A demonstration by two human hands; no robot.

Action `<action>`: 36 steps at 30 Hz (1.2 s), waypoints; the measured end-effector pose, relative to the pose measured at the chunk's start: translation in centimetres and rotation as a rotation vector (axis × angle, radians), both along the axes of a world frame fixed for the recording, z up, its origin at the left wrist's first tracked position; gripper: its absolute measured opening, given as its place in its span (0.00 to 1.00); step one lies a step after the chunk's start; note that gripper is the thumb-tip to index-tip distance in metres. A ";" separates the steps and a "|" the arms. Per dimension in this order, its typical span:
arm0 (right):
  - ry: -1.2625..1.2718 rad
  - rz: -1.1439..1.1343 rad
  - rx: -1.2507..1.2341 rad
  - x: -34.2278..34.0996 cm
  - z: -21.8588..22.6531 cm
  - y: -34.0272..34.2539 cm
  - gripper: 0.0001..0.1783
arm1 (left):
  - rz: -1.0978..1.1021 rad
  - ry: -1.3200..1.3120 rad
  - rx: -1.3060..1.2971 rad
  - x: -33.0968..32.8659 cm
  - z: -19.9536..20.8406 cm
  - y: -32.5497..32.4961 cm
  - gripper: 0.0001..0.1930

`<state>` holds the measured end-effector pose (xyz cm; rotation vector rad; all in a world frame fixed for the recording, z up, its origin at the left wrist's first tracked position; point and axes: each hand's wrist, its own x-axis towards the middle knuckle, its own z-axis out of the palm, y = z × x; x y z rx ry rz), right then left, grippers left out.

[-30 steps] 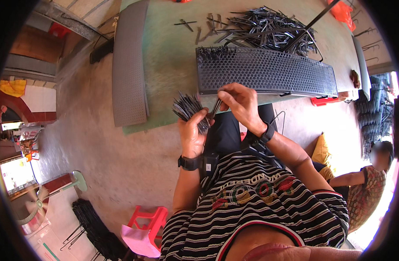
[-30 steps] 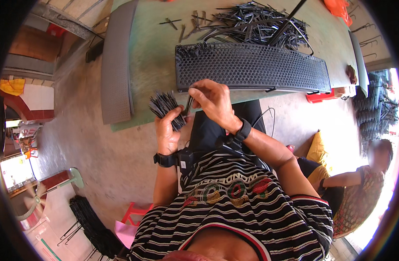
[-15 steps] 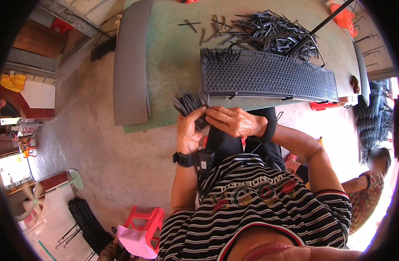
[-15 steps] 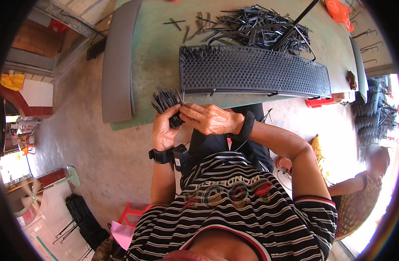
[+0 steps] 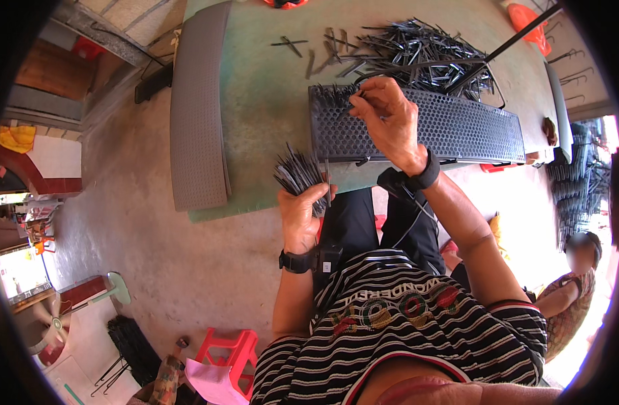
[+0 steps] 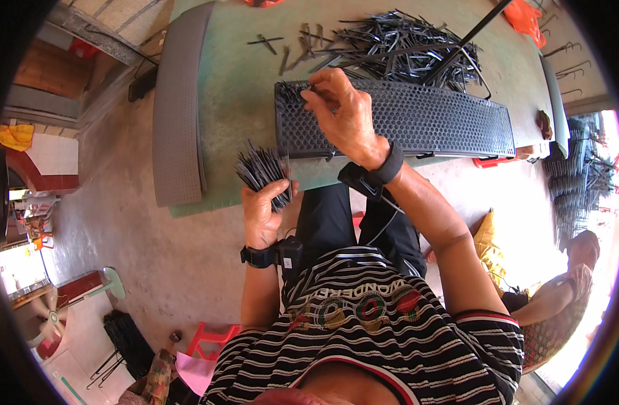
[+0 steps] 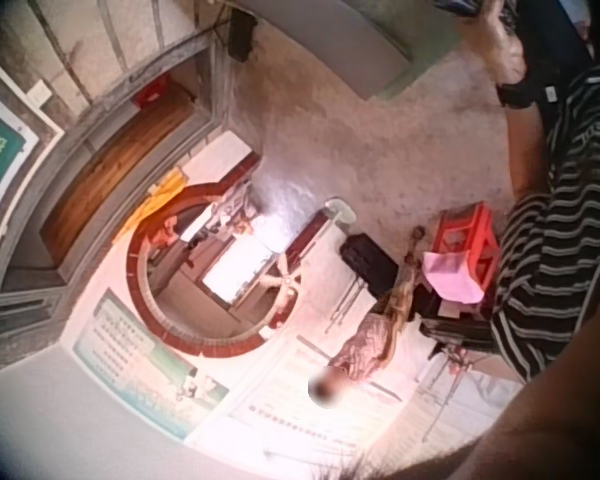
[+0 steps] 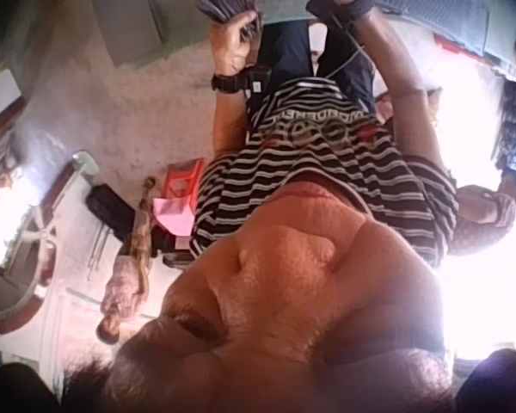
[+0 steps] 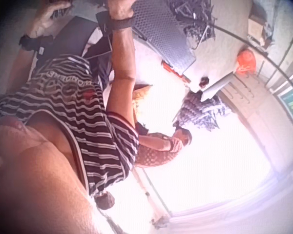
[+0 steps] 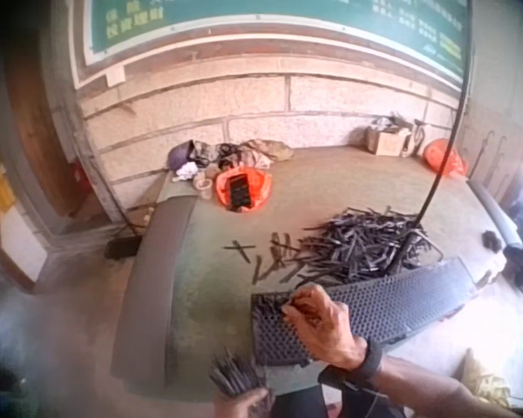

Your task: The person inserts small metal rods into the holes of a black plastic hanger base. They hold a bundle of rods in their left hand and use their right hand to pick and insert them one by one. The person occasionally adjusts the camera and repositions the hanger base on the table.

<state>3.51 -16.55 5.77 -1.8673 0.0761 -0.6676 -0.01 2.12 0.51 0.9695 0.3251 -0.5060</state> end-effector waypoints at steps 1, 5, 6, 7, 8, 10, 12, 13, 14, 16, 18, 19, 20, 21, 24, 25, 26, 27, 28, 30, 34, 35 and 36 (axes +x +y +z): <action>-0.014 0.010 -0.049 0.6 -0.3 -0.1 0.12 | 0.004 -0.010 -0.017 0.1 0.0 0.0 0.08; -0.016 -0.005 -0.125 2.4 -0.9 0.3 0.13 | 0.047 0.039 -0.038 0.4 0.3 0.0 0.07; -0.026 0.004 -0.154 2.8 -1.2 0.3 0.13 | 0.051 0.059 -0.042 0.5 0.1 0.1 0.07; -0.036 0.013 -0.183 3.2 -1.5 0.3 0.13 | 0.055 0.080 -0.047 0.6 -0.1 0.3 0.08; -0.046 0.021 -0.212 3.5 -1.7 0.4 0.13 | 0.047 0.085 -0.044 0.7 -0.1 0.4 0.08; -0.023 0.038 -0.223 3.9 -2.1 0.5 0.11 | 0.032 0.095 -0.039 0.8 -0.2 0.6 0.08; -0.007 0.046 -0.258 4.1 -2.3 0.6 0.10 | 0.037 0.085 -0.031 0.9 -0.3 0.6 0.07; -0.048 0.056 -0.314 4.0 -2.5 0.6 0.10 | 0.043 0.080 -0.027 0.7 -0.5 0.4 0.07; -0.089 0.065 -0.370 4.0 -2.7 0.5 0.09 | 0.068 0.089 -0.025 0.4 -0.4 0.2 0.07; -0.127 0.088 -0.533 4.0 -2.8 0.2 0.09 | 0.115 0.107 -0.019 0.2 -0.1 -0.1 0.06; -0.121 0.113 -0.748 4.4 -2.7 -0.2 0.08 | 0.108 0.088 0.008 0.2 -0.1 0.1 0.07; -0.099 0.126 -0.787 4.5 -2.8 -0.3 0.07 | 0.103 0.079 0.020 0.2 0.0 0.1 0.07; -0.076 0.138 -0.826 4.6 -3.0 -0.4 0.07 | 0.105 0.074 0.028 0.1 -0.1 0.1 0.07; -0.053 0.150 -0.864 4.6 -3.1 -0.4 0.06 | 0.106 0.069 0.037 0.1 -0.2 0.2 0.08; -0.100 -0.014 -0.676 3.3 -1.8 0.5 0.05 | 0.134 0.083 0.014 0.0 0.2 0.2 0.08; 0.006 -0.016 -0.504 2.3 -0.8 0.9 0.07 | 0.136 0.096 -0.004 0.1 0.5 0.1 0.09; 0.219 0.020 -0.417 1.3 -0.2 1.2 0.10 | 0.130 0.089 -0.014 0.1 0.7 0.0 0.09; 0.412 0.180 -0.266 0.6 -0.3 1.3 0.10 | 0.124 0.083 -0.023 0.1 0.9 0.0 0.09; 0.601 0.333 -0.110 0.0 -0.4 1.4 0.11 | 0.111 0.077 -0.036 0.1 1.0 -0.2 0.09; 0.658 0.399 0.096 -0.7 -1.6 1.5 0.10 | 0.089 0.079 -0.011 0.1 1.2 -0.5 0.08; 0.539 0.263 0.317 -0.6 -1.2 1.0 0.09 | 0.085 0.023 0.038 0.0 0.5 -0.7 0.05; 0.423 0.191 0.321 -0.4 -1.0 1.1 0.08 | 0.085 0.015 0.066 0.0 0.4 -0.7 0.05; 0.308 0.119 0.324 -0.1 -0.8 1.1 0.08 | 0.085 0.006 0.094 0.0 0.4 -0.6 0.05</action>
